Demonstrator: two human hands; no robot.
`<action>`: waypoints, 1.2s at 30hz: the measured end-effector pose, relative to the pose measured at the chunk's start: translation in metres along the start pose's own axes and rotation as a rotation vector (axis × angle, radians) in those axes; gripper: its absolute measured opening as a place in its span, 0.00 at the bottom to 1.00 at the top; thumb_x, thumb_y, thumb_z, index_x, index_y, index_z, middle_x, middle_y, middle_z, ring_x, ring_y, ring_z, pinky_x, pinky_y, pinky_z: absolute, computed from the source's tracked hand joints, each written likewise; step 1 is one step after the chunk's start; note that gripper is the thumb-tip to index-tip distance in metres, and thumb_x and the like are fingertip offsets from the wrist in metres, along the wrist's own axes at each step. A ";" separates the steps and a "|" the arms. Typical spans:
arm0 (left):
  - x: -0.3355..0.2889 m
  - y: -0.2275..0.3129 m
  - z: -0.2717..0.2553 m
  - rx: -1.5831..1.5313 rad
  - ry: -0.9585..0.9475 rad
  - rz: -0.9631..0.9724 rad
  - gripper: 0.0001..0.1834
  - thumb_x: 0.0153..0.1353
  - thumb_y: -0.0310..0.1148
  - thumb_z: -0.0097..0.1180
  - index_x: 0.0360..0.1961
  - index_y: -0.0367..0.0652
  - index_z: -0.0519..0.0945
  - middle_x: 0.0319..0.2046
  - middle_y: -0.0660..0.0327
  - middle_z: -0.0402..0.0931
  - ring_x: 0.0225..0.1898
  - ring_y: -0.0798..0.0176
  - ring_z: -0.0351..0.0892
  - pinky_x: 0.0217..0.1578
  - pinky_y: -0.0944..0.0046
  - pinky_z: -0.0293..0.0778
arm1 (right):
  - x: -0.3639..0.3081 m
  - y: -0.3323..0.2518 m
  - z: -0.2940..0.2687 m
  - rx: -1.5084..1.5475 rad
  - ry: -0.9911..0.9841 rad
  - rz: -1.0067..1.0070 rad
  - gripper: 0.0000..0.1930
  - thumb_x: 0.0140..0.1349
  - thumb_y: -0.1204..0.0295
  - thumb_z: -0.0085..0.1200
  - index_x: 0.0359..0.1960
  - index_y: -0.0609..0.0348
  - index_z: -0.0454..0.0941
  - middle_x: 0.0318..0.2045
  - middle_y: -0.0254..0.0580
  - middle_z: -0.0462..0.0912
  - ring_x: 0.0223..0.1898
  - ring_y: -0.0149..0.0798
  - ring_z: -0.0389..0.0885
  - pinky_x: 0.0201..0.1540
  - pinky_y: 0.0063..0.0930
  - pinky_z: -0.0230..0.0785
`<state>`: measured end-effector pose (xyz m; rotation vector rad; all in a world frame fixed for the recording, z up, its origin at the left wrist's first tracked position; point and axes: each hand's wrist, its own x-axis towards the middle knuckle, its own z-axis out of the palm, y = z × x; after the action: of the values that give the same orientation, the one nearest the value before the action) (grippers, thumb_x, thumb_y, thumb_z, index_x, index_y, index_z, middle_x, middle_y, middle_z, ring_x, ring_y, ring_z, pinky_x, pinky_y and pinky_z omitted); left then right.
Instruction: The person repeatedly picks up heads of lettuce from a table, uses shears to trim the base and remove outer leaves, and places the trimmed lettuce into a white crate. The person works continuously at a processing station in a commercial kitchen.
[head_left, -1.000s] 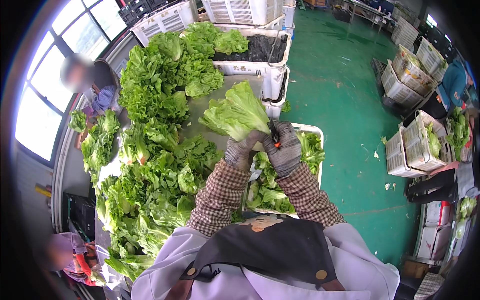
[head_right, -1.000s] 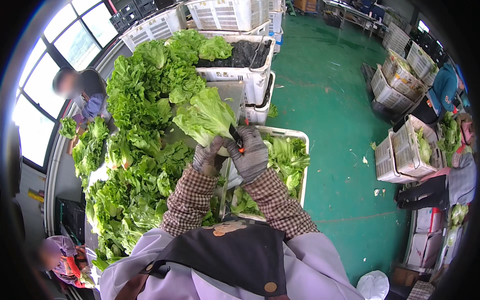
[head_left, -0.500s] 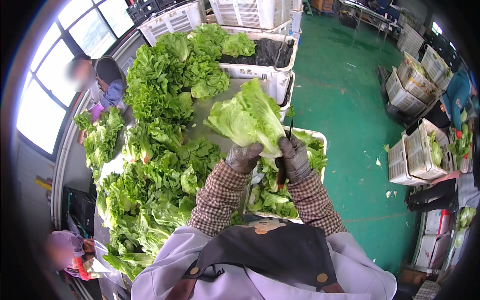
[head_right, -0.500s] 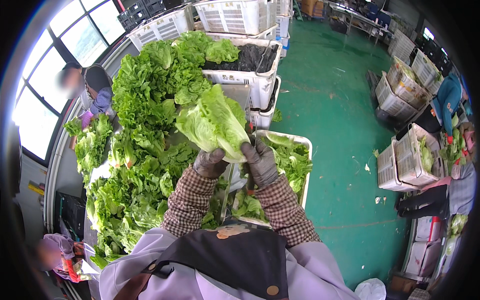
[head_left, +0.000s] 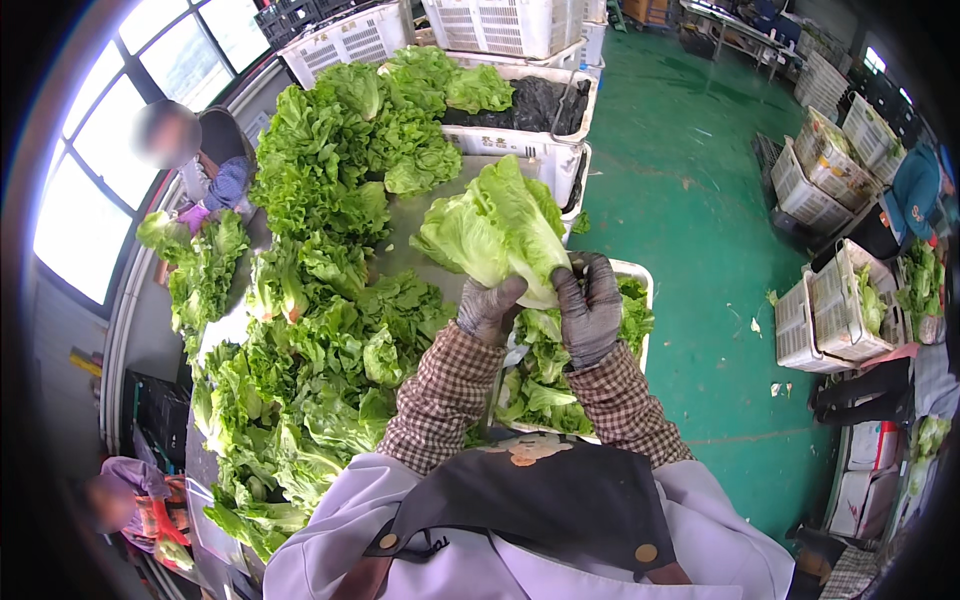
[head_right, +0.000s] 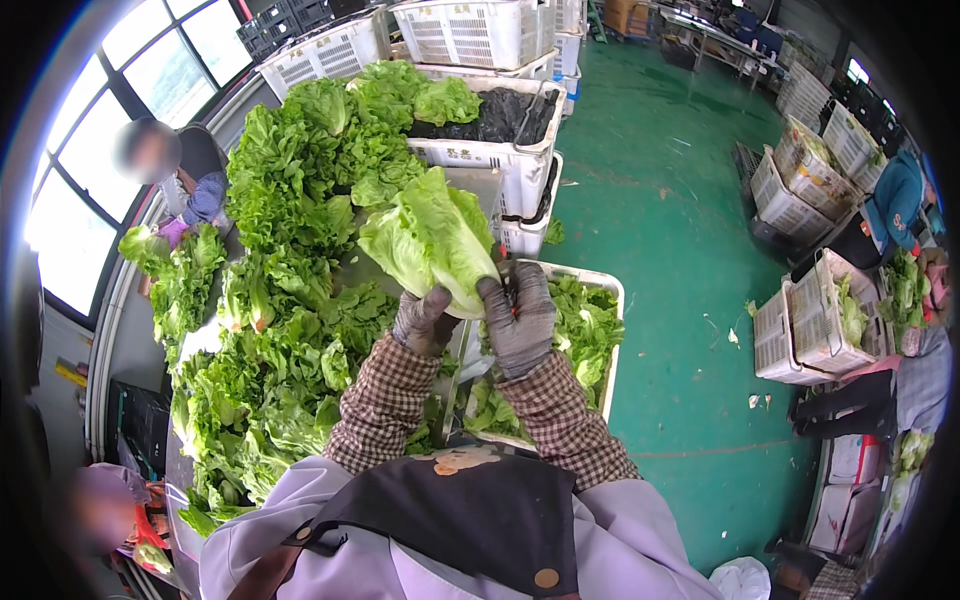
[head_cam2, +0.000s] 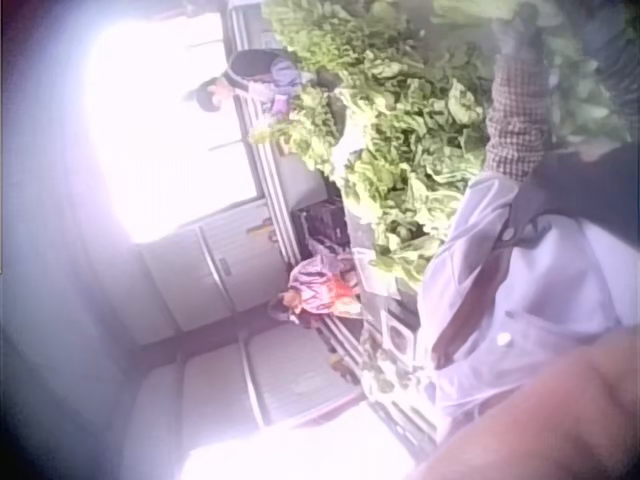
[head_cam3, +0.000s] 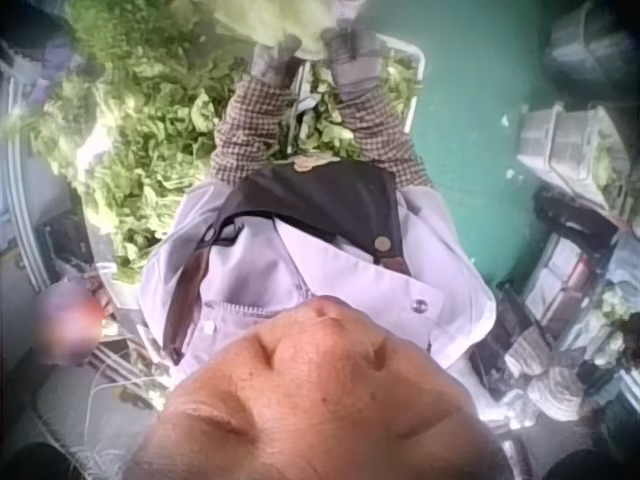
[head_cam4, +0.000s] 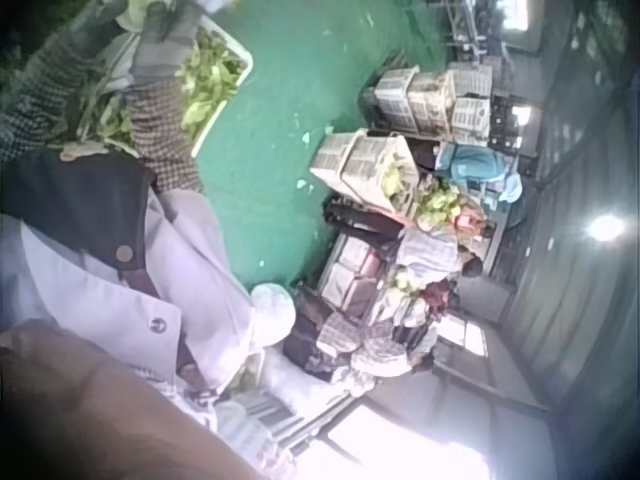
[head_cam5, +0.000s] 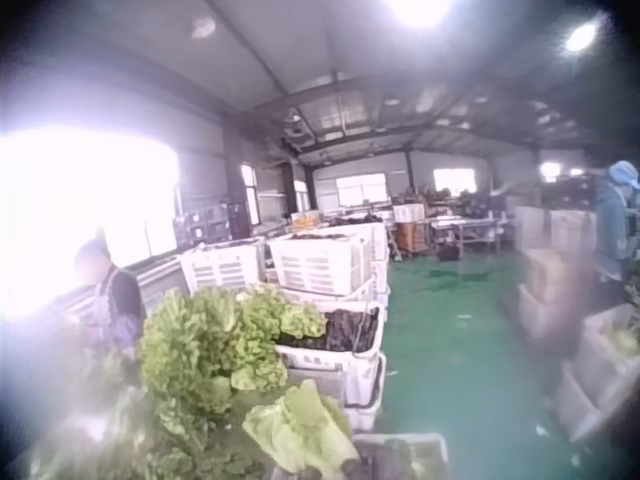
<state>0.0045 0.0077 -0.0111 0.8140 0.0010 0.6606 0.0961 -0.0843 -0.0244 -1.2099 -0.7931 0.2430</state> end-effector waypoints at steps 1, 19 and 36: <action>0.000 -0.003 0.001 -0.038 0.023 -0.018 0.42 0.42 0.39 0.69 0.57 0.41 0.60 0.50 0.55 0.68 0.51 0.55 0.70 0.53 0.55 0.68 | -0.002 0.000 0.002 0.090 0.053 0.028 0.10 0.59 0.71 0.52 0.38 0.64 0.69 0.29 0.37 0.73 0.29 0.27 0.70 0.33 0.21 0.66; 0.005 -0.023 -0.014 -0.405 0.341 -0.100 0.32 0.49 0.43 0.62 0.53 0.42 0.66 0.51 0.57 0.70 0.53 0.56 0.69 0.54 0.56 0.70 | 0.021 0.095 -0.044 0.326 0.366 0.605 0.15 0.62 0.67 0.49 0.47 0.61 0.67 0.32 0.35 0.74 0.25 0.25 0.67 0.23 0.18 0.64; -0.002 0.006 -0.010 -0.109 -0.140 -0.168 0.39 0.43 0.43 0.68 0.55 0.45 0.63 0.51 0.58 0.68 0.54 0.58 0.67 0.56 0.57 0.65 | -0.005 -0.007 -0.007 0.303 -0.012 0.067 0.14 0.53 0.72 0.60 0.41 0.63 0.75 0.35 0.37 0.78 0.37 0.29 0.75 0.42 0.21 0.68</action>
<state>-0.0030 0.0165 -0.0143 0.7446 -0.0917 0.4401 0.0950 -0.0947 -0.0212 -0.9497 -0.6984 0.4111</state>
